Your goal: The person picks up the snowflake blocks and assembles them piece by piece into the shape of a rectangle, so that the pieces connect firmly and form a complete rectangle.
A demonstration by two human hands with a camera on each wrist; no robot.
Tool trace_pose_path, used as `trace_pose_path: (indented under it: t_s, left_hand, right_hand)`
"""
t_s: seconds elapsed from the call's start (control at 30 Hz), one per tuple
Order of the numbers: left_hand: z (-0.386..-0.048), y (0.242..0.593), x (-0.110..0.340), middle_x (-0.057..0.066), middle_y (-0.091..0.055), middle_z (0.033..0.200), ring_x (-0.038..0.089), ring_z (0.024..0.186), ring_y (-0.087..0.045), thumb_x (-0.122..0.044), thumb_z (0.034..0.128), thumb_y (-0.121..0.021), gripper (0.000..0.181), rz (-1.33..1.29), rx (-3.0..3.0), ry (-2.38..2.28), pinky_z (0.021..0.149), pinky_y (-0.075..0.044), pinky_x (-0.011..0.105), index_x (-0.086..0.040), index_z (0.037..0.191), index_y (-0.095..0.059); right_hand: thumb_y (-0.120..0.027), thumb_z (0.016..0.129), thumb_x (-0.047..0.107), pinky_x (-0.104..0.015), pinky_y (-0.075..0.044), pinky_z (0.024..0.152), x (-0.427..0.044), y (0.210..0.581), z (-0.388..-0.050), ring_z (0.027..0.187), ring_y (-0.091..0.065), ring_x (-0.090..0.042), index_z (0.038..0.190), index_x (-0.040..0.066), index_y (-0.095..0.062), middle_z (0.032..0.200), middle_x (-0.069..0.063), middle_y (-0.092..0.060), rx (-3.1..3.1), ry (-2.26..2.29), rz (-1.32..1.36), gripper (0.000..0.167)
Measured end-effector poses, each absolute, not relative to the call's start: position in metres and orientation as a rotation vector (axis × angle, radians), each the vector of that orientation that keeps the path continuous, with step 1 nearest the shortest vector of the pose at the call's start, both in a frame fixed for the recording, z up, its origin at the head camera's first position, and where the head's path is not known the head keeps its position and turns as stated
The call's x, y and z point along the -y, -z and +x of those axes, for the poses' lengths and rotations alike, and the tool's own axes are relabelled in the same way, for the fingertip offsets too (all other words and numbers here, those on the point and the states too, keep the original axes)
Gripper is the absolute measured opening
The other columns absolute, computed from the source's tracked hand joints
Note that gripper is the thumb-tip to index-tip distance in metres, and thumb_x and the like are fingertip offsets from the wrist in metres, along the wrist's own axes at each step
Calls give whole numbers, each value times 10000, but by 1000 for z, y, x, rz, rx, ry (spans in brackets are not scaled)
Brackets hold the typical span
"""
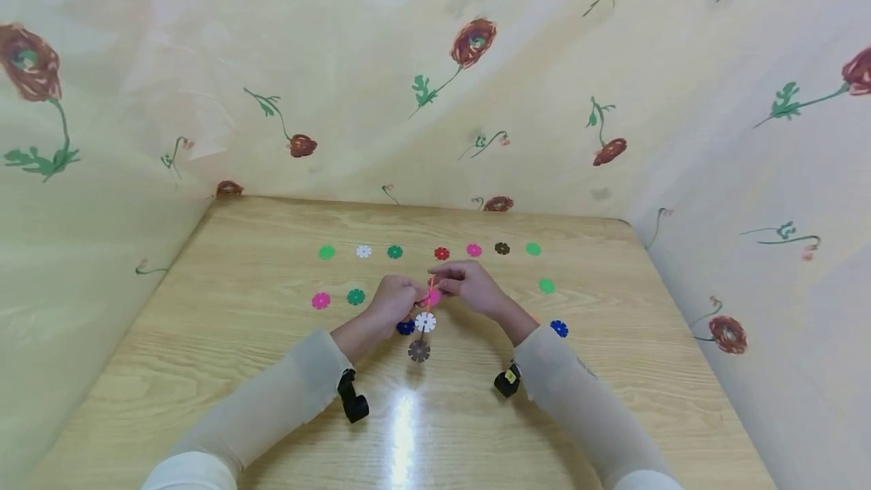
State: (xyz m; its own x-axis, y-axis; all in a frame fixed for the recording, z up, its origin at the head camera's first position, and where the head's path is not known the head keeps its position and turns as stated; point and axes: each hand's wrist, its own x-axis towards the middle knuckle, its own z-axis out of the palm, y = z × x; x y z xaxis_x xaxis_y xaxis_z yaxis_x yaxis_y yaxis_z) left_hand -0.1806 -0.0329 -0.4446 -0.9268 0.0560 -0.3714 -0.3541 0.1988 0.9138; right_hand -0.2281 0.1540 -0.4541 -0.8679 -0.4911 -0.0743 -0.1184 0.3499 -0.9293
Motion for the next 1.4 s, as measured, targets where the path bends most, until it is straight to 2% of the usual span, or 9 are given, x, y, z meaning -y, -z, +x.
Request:
trace_pose_path:
  t_s: [0.1, 0.27, 0.43, 0.6, 0.8, 0.93, 1.07, 1.23, 1.4]
  left_hand:
    - [-181, 444, 35, 40, -616, 719, 128, 546, -449, -121, 958, -637, 168, -310, -2160, -1812, 486, -364, 226, -33, 849, -731]
    - [-183, 444, 38, 47, -672, 792, 116, 565, -463, -134, 968, -643, 158, -328, -2139, -1826, 487, -375, 212, -42, 886, -741]
    - [-182, 447, 41, 50, -676, 831, 127, 610, -482, -139, 989, -633, 152, -244, -2100, -1820, 518, -403, 218, -38, 950, -740]
    - [-183, 447, 46, 59, -663, 823, 114, 600, -478, -124, 994, -627, 156, -209, -2078, -1838, 523, -403, 215, -11, 996, -733]
    - [-187, 444, 51, 62, -639, 791, 112, 585, -457, -130, 997, -628, 165, -178, -2085, -1827, 522, -386, 219, -2, 1004, -731]
    - [-189, 443, 51, 52, -630, 796, 109, 585, -457, -150, 998, -630, 165, -157, -2067, -1819, 534, -394, 224, -20, 1015, -730]
    - [-190, 446, 50, 73, -655, 850, 115, 595, -466, -148, 999, -622, 163, -133, -2052, -1812, 531, -398, 221, -21, 1024, -721]
    - [-186, 449, 49, 74, -653, 867, 124, 618, -474, -157, 996, -629, 155, -139, -2034, -1812, 548, -414, 227, -30, 987, -718]
    - [-183, 451, 48, 63, -651, 857, 119, 621, -475, -143, 995, -626, 155, -123, -2021, -1815, 545, -426, 217, -17, 994, -716]
  right_hand:
    - [-576, 1002, -2, -346, -594, 763, -159, 457, -228, 861, -688, -266, 1214, -91, -655, 1027, -184, -720, -2289, 1565, -408, 243]
    - [-596, 1002, 41, -262, -513, 639, -169, 458, -223, 767, -642, -211, 1108, -75, -705, 953, -165, -733, -2374, 1514, -277, 191]
    - [-597, 995, 41, -293, -536, 643, -193, 448, -210, 774, -647, -230, 1107, -65, -703, 944, -154, -725, -2482, 1376, -252, 187]
    - [-588, 986, 62, -370, -558, 716, -236, 427, -207, 826, -653, -258, 1140, -39, -698, 967, -139, -704, -2642, 1053, -378, 214]
    - [-661, 887, 17, -376, -523, 700, -278, 421, -200, 813, -603, -219, 1120, -14, -700, 971, -106, -662, -2714, 744, -447, 239]
    - [-728, 802, -1, -416, -546, 754, -285, 432, -194, 844, -625, -234, 1075, 1, -709, 957, -78, -675, -2765, 558, -532, 274]
    - [-757, 780, -13, -442, -541, 799, -285, 443, -191, 857, -621, -233, 1008, 12, -703, 907, -43, -667, -2820, 471, -570, 235]
    - [-775, 777, -21, -382, -496, 723, -284, 449, -188, 781, -543, -191, 943, 71, -644, 847, -6, -596, -2824, 468, -523, 231]
    - [-717, 846, -27, -325, -451, 649, -272, 453, -188, 733, -515, -176, 897, 103, -620, 816, -5, -587, -2818, 626, -490, 170]
